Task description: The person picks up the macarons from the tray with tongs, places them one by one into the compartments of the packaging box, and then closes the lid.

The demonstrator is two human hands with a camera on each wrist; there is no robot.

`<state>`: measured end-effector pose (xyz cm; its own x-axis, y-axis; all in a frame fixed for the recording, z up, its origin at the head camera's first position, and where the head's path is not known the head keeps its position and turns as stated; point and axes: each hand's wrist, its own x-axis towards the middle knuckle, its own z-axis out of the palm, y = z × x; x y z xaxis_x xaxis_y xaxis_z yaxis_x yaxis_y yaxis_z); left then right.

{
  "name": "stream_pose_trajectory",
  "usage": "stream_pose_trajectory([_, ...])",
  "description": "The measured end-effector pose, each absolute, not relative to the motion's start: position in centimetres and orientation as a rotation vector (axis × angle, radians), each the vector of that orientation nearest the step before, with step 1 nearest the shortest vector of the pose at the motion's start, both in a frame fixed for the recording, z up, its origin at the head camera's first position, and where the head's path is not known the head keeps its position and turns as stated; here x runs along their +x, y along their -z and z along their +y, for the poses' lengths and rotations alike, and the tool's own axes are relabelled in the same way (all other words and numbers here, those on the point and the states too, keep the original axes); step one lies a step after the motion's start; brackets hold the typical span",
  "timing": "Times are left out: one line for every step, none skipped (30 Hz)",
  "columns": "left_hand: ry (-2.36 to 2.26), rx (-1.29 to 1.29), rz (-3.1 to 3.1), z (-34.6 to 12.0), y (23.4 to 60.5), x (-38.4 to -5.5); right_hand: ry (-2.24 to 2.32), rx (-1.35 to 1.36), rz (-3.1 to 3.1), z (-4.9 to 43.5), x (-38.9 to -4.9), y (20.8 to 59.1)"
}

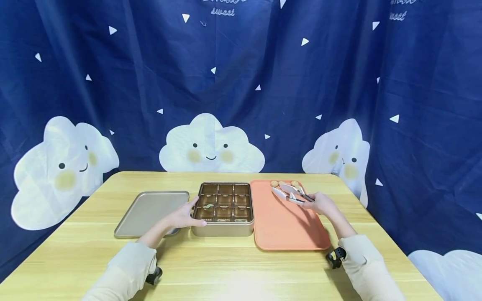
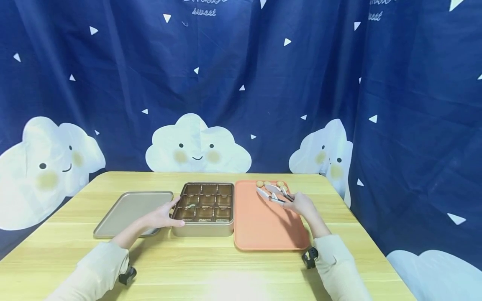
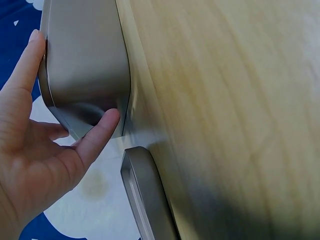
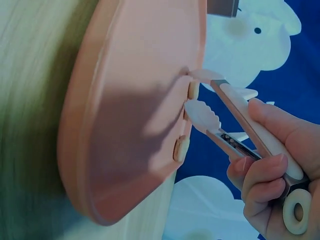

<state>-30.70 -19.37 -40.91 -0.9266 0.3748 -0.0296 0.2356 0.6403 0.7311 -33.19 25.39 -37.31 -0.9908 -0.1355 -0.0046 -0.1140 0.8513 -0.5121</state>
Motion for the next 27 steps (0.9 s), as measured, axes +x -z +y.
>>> stream_pose_trajectory([-1.157,0.505,2.682,-19.4,40.9,-30.7,0.818,-0.196,2.982,25.4,-33.3,37.3])
stream_pose_trajectory([-1.157,0.505,2.683,-19.4,40.9,-30.7,0.824,-0.176,2.978,25.4,-33.3,37.4])
stream_pose_trajectory([-1.158,0.505,2.684,-19.4,40.9,-30.6,0.814,-0.171,2.98,25.4,-33.4,37.4])
stream_pose_trajectory([-1.158,0.504,2.685,-19.4,40.9,-30.6,0.803,-0.166,2.985,25.4,-33.5,37.4])
stream_pose_trajectory([-1.157,0.506,2.687,-19.4,40.9,-30.7,0.79,-0.165,2.989,25.3,-33.5,37.4])
stream_pose_trajectory([-1.153,0.509,2.691,-19.4,40.9,-30.7,0.775,-0.153,2.992,25.3,-33.6,37.4])
stream_pose_trajectory([-1.146,0.511,2.695,-19.4,41.0,-30.7,0.756,-0.154,2.999,25.2,-33.7,37.4])
stream_pose_trajectory([-1.147,0.514,2.696,-19.4,41.0,-30.7,0.744,-0.154,3.005,25.1,-33.7,37.4])
stream_pose_trajectory([-1.147,0.516,2.696,-19.4,41.0,-30.7,0.729,-0.158,3.01,25.0,-33.8,37.4])
stream_pose_trajectory([-1.144,0.519,2.699,-19.4,41.0,-30.7,0.731,-0.148,3.003,24.9,-33.9,37.4])
stream_pose_trajectory([-1.141,0.522,2.701,-19.4,41.0,-30.7,0.733,-0.137,2.999,24.8,-34.0,37.4])
stream_pose_trajectory([-1.141,0.525,2.702,-19.5,41.0,-30.7,0.733,-0.128,2.997,24.6,-34.0,37.4])
stream_pose_trajectory([-1.14,0.527,2.702,-19.5,41.0,-30.7,0.736,-0.125,2.994,24.5,-34.0,37.4])
stream_pose_trajectory([-1.142,0.528,2.7,-19.5,41.0,-30.7,0.745,-0.113,2.988,24.3,-34.0,37.3])
stream_pose_trajectory([-1.143,0.53,2.7,-19.5,41.1,-30.7,0.75,-0.106,2.986,24.1,-34.0,37.2])
stream_pose_trajectory([-1.144,0.531,2.7,-19.5,41.1,-30.8,0.753,-0.102,2.989,24.0,-34.1,37.2])
stream_pose_trajectory([-1.144,0.534,2.701,-19.5,41.1,-30.8,0.754,-0.099,2.993,23.8,-34.1,37.2])
stream_pose_trajectory([-1.142,0.537,2.702,-19.5,41.1,-30.9,0.76,-0.093,2.994,23.7,-34.1,37.1])
stream_pose_trajectory([-1.143,0.534,2.7,-19.5,41.2,-30.9,0.768,-0.102,2.993,23.6,-34.1,37.2])
stream_pose_trajectory([-1.145,0.532,2.699,-19.5,41.2,-30.9,0.777,-0.105,2.992,23.5,-34.1,37.2])
stream_pose_trajectory([-1.149,0.527,2.696,-19.5,41.3,-30.9,0.785,-0.114,2.991,23.4,-34.1,37.3])
stream_pose_trajectory([-1.151,0.521,2.693,-19.5,41.3,-30.9,0.794,-0.126,2.993,23.3,-34.1,37.3])
stream_pose_trajectory([-1.154,0.52,2.69,-19.5,41.3,-30.9,0.798,-0.142,2.995,23.3,-34.2,37.4])
stream_pose_trajectory([-1.158,0.519,2.685,-19.6,41.3,-30.9,0.796,-0.158,3.002,23.2,-34.2,37.4])
stream_pose_trajectory([-1.162,0.518,2.683,-19.5,41.3,-30.9,0.791,-0.18,3.009,23.2,-34.2,37.4])
stream_pose_trajectory([-1.166,0.514,2.681,-19.5,41.3,-30.9,0.79,-0.179,3.016,23.1,-34.2,37.4])
stream_pose_trajectory([-1.174,0.51,2.676,-19.5,41.3,-30.9,0.79,-0.191,3.023,23.1,-34.3,37.5])
